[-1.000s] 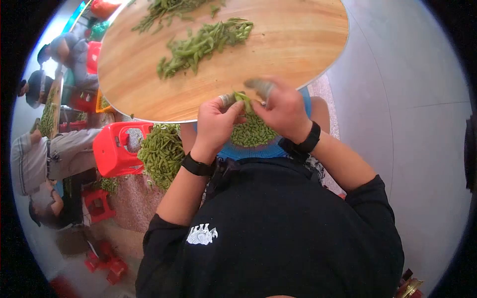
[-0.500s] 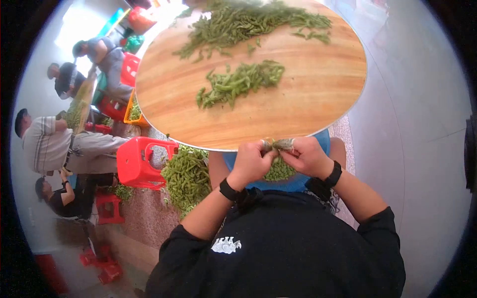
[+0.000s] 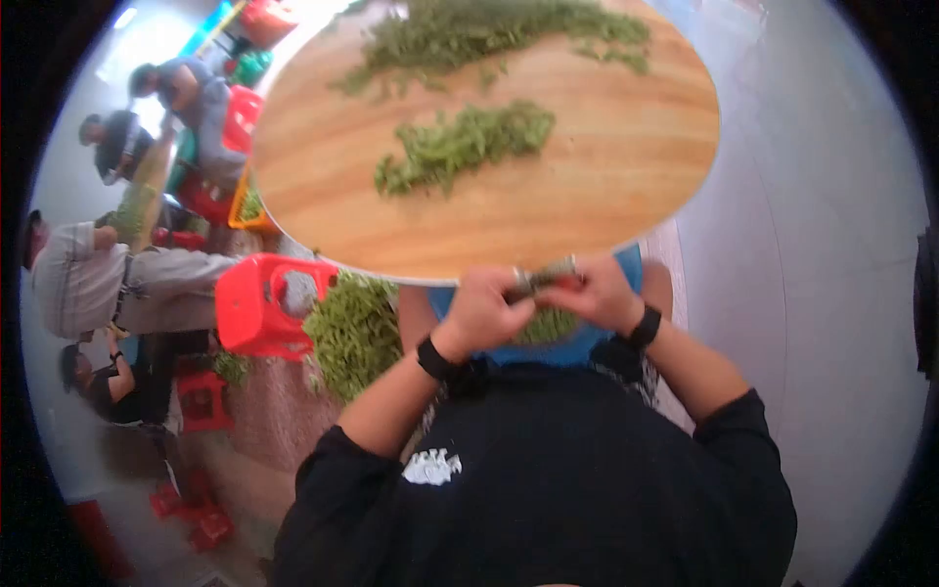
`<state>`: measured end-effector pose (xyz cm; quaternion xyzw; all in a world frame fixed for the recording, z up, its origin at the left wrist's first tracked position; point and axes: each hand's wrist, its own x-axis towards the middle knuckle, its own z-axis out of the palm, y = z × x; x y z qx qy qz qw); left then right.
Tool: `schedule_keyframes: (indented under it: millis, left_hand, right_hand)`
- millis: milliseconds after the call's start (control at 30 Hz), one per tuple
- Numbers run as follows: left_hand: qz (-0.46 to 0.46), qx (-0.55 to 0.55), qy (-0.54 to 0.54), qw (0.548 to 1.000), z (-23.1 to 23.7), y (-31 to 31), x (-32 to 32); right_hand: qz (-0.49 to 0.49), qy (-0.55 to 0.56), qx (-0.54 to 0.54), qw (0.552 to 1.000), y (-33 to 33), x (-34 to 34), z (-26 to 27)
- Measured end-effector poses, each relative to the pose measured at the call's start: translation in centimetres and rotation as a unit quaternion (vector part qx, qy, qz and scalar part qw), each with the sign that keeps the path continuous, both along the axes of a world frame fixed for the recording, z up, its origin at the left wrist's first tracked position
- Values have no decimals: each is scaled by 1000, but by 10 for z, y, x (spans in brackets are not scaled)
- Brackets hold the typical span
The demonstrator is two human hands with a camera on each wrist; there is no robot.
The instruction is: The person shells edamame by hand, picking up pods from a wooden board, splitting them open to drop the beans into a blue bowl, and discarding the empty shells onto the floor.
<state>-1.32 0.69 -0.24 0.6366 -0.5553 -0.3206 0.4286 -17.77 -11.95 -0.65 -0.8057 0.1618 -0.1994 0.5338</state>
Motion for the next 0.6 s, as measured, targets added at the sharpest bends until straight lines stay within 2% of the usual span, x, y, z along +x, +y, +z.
schedule_keyframes:
  millis: [33,67,100,133,167,233,267,300,367,433,500,567,600]
  left_hand:
    - [1,15,58,998,-5,1,7]
    - [3,8,159,987,-31,0,13]
    - [21,7,212,977,-27,2,18]
    - [37,52,262,963,-21,3,24]
    - [37,59,272,960,-11,5,22]
    - [116,30,462,879,7,6,25]
    - [99,33,489,866,4,8,34]
    - [99,32,494,863,2,7,40]
    - [92,12,544,834,1,6,48]
    - [106,3,545,832,2,6,48]
    - [104,-20,540,835,6,8,47]
    - [104,-18,536,838,2,12,48]
    - [106,-17,533,839,2,14,50]
  right_hand:
    - [-2,0,17,1000,2,2,0]
    - [-4,18,29,999,6,2,5]
    - [-20,11,9,1000,10,3,13]
    - [-36,1,-16,999,11,3,16]
    - [-37,13,-11,999,11,-2,12]
    - [46,75,-187,978,4,-10,11]
    - [89,93,-202,971,-1,-11,13]
    - [92,98,-202,970,-7,-6,19]
    - [75,130,-276,950,-27,15,31]
    - [-35,55,-310,948,-56,63,30]
    - [-99,38,-413,904,-81,115,30]
    - [-126,58,-481,866,-105,169,-3]
    - [-154,110,-465,865,-103,187,-9]
